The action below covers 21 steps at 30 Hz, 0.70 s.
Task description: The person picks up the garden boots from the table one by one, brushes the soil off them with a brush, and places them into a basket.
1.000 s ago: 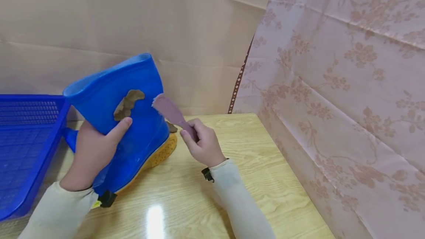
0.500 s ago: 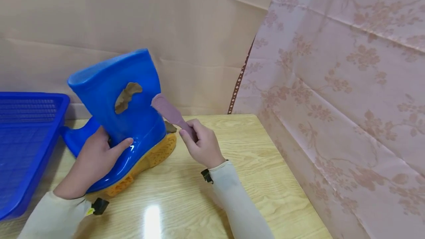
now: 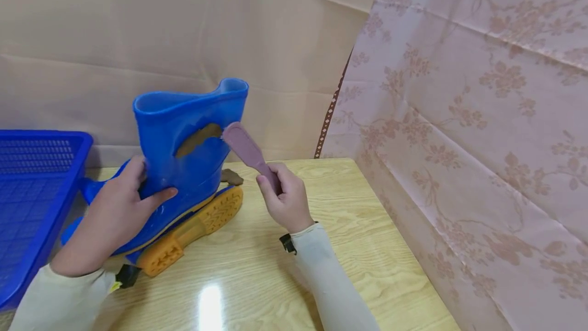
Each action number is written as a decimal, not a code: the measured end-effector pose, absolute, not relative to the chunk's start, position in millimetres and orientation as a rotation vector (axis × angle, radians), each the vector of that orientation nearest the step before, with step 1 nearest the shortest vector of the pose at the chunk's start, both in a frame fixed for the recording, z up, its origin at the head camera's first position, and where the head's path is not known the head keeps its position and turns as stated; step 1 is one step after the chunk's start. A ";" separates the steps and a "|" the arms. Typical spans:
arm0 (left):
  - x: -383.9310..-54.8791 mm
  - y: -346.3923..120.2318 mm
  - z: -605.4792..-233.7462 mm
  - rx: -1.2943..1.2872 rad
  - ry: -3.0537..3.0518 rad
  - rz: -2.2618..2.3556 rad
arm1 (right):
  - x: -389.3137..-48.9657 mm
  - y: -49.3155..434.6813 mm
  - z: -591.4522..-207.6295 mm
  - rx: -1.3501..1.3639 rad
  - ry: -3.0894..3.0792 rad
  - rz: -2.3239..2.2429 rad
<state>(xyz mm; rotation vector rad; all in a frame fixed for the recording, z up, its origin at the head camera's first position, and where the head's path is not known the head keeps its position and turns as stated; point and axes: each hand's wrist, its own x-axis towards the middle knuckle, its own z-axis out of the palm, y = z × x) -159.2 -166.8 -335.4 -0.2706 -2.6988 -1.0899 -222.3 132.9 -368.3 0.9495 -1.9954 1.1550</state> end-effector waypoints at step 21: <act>-150.5 -158.6 -326.0 -0.076 -2.605 -1.012 | -224.2 130.1 -368.4 1.022 -1.909 1.054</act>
